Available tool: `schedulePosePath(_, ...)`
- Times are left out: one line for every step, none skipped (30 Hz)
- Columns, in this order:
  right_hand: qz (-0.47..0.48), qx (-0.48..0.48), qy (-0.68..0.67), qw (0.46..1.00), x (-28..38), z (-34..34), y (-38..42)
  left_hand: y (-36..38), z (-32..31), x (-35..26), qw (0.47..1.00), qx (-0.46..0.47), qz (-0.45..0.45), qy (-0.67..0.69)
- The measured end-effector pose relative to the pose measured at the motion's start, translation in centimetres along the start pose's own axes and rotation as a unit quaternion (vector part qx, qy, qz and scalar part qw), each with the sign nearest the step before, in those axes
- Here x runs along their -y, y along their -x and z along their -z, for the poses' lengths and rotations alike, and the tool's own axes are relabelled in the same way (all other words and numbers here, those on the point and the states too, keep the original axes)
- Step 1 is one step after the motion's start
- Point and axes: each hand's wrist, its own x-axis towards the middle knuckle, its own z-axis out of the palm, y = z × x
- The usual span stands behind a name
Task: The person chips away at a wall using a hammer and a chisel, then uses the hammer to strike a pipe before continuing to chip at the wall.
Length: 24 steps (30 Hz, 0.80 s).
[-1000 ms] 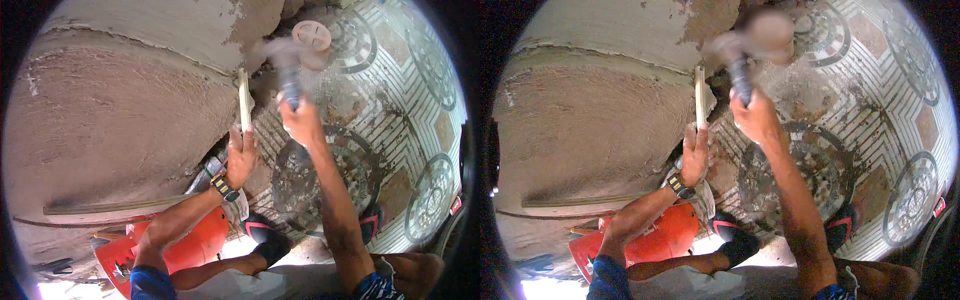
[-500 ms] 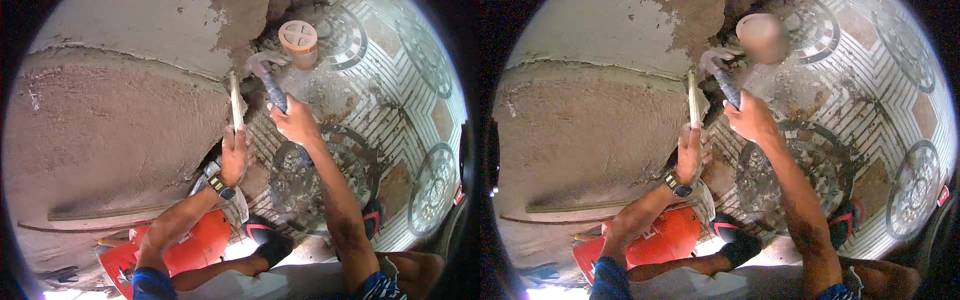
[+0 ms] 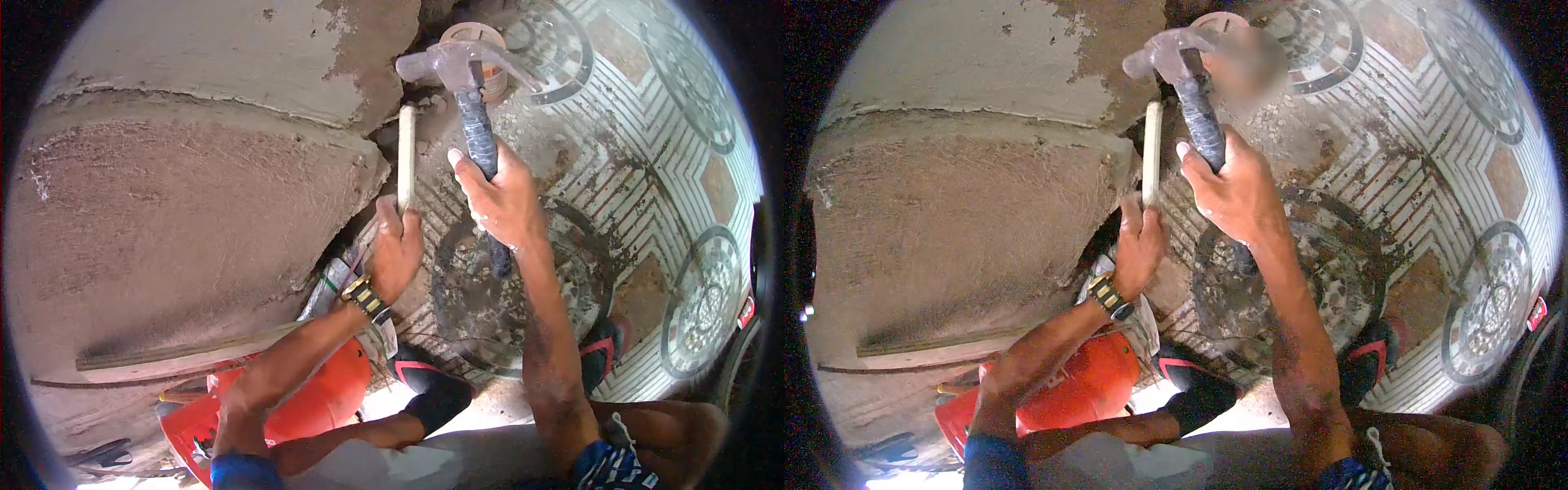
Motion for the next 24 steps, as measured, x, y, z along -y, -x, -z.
schedulePosePath(0.002, 0.004, 0.013, 1.0, 0.3, 0.2, 0.0, -0.2, -0.6, 0.4, 0.999, -0.013, -0.026, -0.021)
schedulePosePath(0.004, 0.007, 0.028, 1.0, 0.7, 0.6, -0.2, -0.4, -1.7, 1.0, 0.992, -0.04, -0.098, -0.07)
schedulePosePath(0.007, 0.011, 0.043, 0.999, 1.0, 0.8, -0.3, -0.5, -2.8, 1.8, 0.976, -0.073, -0.167, -0.122)
schedulePosePath(0.012, 0.012, 0.025, 1.0, 1.1, 0.8, -0.4, -0.7, -4.3, 2.0, 0.96, -0.123, -0.207, -0.141)
schedulePosePath(0.021, 0.012, 0.006, 1.0, 1.2, 0.8, -0.6, -0.9, -5.7, 2.1, 0.94, -0.173, -0.248, -0.159)
schedulePosePath(0.034, 0.011, -0.013, 0.999, 1.4, 0.8, -1.0, -0.2, -6.5, 1.6, 0.965, -0.125, -0.194, -0.122)
schedulePosePath(0.035, 0.016, -0.006, 0.999, 2.0, 0.9, -1.3, 0.2, -8.7, 1.1, 0.959, -0.197, -0.173, -0.111)
schedulePosePath(0.032, 0.02, 0.005, 0.999, 2.6, 1.2, -1.3, 0.3, -10.4, 1.1, 0.971, -0.202, -0.131, -0.011)
schedulePosePath(0.027, 0.029, 0.019, 0.999, 3.3, 1.2, -1.2, 0.7, -11.8, 1.0, 0.971, -0.205, -0.084, 0.089)
schedulePosePath(0.055, 0.029, 0.008, 0.998, 3.8, 1.1, -1.1, 0.8, -13.9, 0.8, 0.958, -0.239, -0.044, 0.15)
schedulePosePath(0.102, 0.023, 0.047, 0.993, 4.0, 1.5, -1.3, 0.7, -16.2, 0.4, 0.938, -0.273, -0.001, 0.212)
schedulePosePath(0.147, 0.02, 0.087, 0.985, 4.0, 1.7, -1.5, 0.6, -17.3, 0.2, 0.928, -0.281, 0.017, 0.243)
schedulePosePath(0.194, 0.013, 0.128, 0.972, 4.6, 2.0, -1.8, 0.5, -18.2, -0.4, 0.916, -0.289, 0.034, 0.275)
schedulePosePath(0.191, 0.013, 0.126, 0.973, 5.5, 2.4, -2.1, 0.3, -18.7, -0.8, 0.92, -0.275, 0.025, 0.279)
schedulePosePath(0.212, 0.024, 0.187, 0.959, 6.5, 3.0, -2.9, 0.8, -18.7, -1.2, 0.923, -0.262, 0.023, 0.281)
schedulePosePath(0.254, 0.034, 0.227, 0.939, 7.9, 3.3, -3.9, 0.7, -18.3, -2.0, 0.931, -0.232, 0.063, 0.276)
schedulePosePath(0.235, 0.066, 0.254, 0.936, 10.1, 3.0, -4.8, 0.1, -18.6, -2.2, 0.921, -0.264, 0.052, 0.282)
schedulePosePath(0.217, 0.098, 0.281, 0.93, 12.4, 2.7, -5.7, -0.6, -18.9, -2.2, 0.911, -0.295, 0.041, 0.286)
schedulePosePath(0.2, 0.144, 0.311, 0.918, 14.9, 2.4, -6.9, -1.7, -19.1, -2.5, 0.9, -0.323, 0.022, 0.292)
schedulePosePath(0.183, 0.191, 0.341, 0.902, 17.4, 2.1, -8.2, -2.3, -18.7, -2.7, 0.886, -0.319, 0.024, 0.335)
schedulePosePath(0.168, 0.237, 0.369, 0.883, 20.0, 1.9, -9.5, -2.8, -17.9, -2.7, 0.891, -0.315, 0.027, 0.327)
schedulePosePath(0.223, 0.22, 0.441, 0.841, 21.2, 1.3, -9.9, -2.9, -17.1, -2.9, 0.895, -0.31, 0.024, 0.32)
schedulePosePath(0.275, 0.209, 0.508, 0.789, 22.5, 0.6, -10.9, -3.3, -16.3, -3.2, 0.898, -0.309, 0.026, 0.312)
schedulePosePath(0.305, 0.262, 0.548, 0.733, 23.9, 0.2, -11.8, -4.0, -16.6, -2.9, 0.904, -0.35, 0.013, 0.243)
